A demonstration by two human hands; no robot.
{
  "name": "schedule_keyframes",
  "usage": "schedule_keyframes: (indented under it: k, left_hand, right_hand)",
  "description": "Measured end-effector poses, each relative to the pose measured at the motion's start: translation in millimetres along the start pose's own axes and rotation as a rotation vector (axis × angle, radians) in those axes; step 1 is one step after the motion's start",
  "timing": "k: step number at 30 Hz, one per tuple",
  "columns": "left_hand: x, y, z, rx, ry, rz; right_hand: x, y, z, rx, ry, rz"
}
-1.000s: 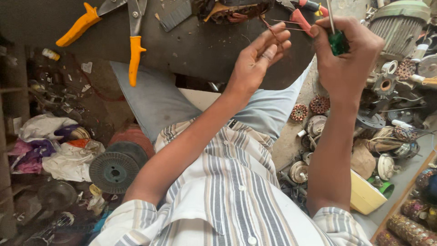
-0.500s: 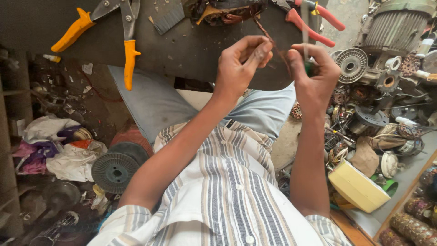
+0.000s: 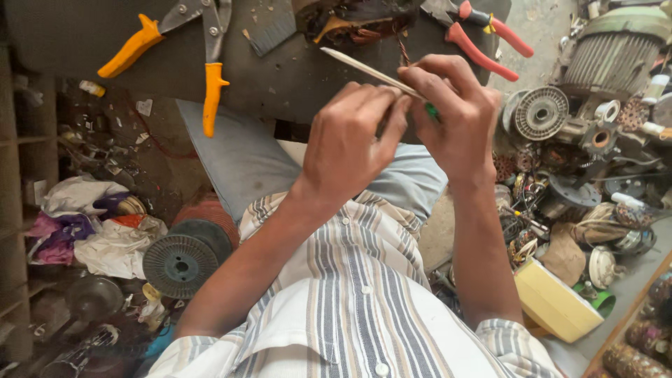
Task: The person uses a screwdriver to pry and pull copper wires from the slots of a motor stator. They repeatedly insert the tool into the stator, twist it to loosen the windings, and pull the wires out by hand. The process involves handling the stator and the extracted copper wire throughout the clip.
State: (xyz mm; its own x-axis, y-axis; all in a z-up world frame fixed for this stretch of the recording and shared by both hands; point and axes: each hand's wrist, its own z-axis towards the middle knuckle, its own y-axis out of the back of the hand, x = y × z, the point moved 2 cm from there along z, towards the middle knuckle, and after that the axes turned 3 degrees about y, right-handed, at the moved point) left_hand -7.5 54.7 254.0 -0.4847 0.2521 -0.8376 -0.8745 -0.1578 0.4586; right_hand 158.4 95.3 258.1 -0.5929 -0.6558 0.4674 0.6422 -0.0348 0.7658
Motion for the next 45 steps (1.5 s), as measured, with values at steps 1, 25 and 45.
schedule_keyframes:
  k: [1, 25, 45]
  left_hand:
    - [0.8, -0.8, -1.6, 0.020, 0.043, -0.036]
    - [71.3, -80.3, 1.6, 0.107, 0.533, -0.718]
    - [50.7, -63.8, 10.9, 0.117, 0.778, -0.901]
  right_hand:
    - [-2.2, -0.9, -0.3, -0.044, 0.016, 0.018]
    - [-26.6, -27.5, -51.7, -0.335, -0.893, 0.556]
    - [17.1, -7.1, -33.4, -0.099, -0.041, -0.106]
